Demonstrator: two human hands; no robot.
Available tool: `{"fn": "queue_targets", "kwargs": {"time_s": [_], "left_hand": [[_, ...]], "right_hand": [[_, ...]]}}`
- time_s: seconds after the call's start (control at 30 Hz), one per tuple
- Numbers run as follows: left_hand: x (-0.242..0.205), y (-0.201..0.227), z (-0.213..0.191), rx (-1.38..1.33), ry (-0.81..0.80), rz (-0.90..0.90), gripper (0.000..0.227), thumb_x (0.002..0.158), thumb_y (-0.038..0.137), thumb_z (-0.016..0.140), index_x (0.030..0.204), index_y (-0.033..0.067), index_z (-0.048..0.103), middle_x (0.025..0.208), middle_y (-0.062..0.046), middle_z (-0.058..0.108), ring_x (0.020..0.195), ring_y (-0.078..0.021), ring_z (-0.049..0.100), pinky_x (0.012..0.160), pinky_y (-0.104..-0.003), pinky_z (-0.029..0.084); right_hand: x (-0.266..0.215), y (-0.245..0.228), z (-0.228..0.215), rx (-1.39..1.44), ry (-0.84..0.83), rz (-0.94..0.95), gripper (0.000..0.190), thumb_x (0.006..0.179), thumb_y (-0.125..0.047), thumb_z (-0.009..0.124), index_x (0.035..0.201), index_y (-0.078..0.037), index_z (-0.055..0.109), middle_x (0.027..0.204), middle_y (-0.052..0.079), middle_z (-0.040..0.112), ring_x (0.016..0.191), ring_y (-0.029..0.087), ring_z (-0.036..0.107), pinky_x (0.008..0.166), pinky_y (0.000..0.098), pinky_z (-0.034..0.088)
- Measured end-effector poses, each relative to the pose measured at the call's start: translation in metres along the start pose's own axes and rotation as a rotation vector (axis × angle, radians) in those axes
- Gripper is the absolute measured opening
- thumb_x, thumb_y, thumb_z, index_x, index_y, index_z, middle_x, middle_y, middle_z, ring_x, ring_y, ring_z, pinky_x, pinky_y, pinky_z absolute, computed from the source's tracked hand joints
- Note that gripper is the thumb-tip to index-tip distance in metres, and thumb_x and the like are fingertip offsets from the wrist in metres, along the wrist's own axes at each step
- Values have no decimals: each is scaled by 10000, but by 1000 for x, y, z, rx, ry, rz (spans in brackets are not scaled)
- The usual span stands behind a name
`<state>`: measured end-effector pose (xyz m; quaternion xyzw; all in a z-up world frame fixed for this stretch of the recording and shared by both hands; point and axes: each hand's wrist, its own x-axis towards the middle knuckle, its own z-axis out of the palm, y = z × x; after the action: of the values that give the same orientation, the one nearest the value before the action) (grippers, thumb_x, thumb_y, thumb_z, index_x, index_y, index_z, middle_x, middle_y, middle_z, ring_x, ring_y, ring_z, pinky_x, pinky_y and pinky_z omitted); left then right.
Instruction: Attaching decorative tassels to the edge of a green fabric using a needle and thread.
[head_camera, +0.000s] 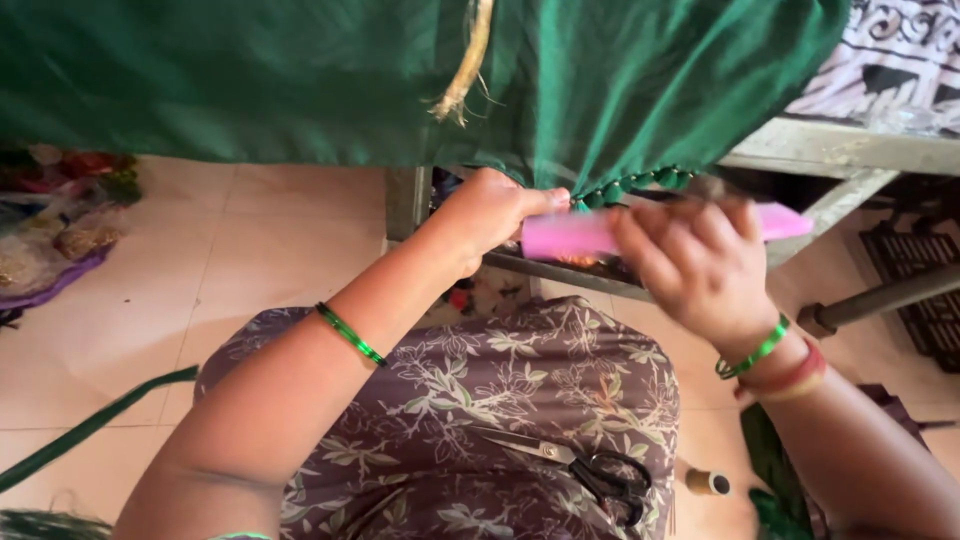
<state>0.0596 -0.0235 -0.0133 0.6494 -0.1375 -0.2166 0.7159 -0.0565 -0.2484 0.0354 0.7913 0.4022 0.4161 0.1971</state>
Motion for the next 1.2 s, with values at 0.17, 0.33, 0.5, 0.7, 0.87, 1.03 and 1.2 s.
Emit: {"fn": "queue_targets", "kwargs": {"time_s": [0.17,0.33,0.5,0.7,0.87,1.03,1.2], "left_hand": [[0,1,-3,-39,-1,9,257,876,248,761,922,-3,795,809,-77,746,682,-145,671,643,-308,538],[5,-10,-7,101,108,107,316,854,304,775,976,15,813,855,-24,776,714,-102,618,666,-295,490],[8,-3,15,-167,39,178,314,857,311,783,994,28,781,929,-39,804,814,-103,697,735,-270,526],[18,-36,19,277,152,269,313,944,330,708,968,36,814,894,-61,834,762,-120,760,713,-267,571],[16,-95,7,386,137,378,260,923,300,723,1037,80,801,963,-61,823,843,-92,768,788,-235,589],[1,-54,-17,83,284,595,480,802,250,855,1179,42,644,1093,-48,701,967,-85,680,842,-248,561],[21,-30,-17,75,205,155,443,904,239,888,889,-168,712,734,-60,627,673,-154,472,563,-298,360]], "right_hand": [[-9,-12,9,88,-113,-3,382,857,-169,735,1236,-141,702,1023,-24,661,943,163,611,789,361,438],[-83,-84,69,592,-487,223,554,728,-115,715,1280,-93,683,946,21,677,870,227,633,775,395,503],[-69,-129,42,657,-268,280,407,748,-72,639,1150,-59,703,1105,70,704,998,264,667,829,395,549],[-215,-201,55,855,-876,478,244,897,-151,669,1133,-194,719,1072,72,639,1039,209,642,911,318,562],[-233,-215,12,930,-651,501,622,784,-96,675,1396,-37,583,1187,155,638,1104,316,615,925,400,517],[-344,-249,21,767,-642,274,683,807,-174,650,1462,-55,497,1182,135,605,1144,320,597,1002,415,492],[-365,-238,26,905,-1241,601,604,839,-222,707,1408,-91,551,1405,173,514,1307,327,516,1013,363,457]]}}
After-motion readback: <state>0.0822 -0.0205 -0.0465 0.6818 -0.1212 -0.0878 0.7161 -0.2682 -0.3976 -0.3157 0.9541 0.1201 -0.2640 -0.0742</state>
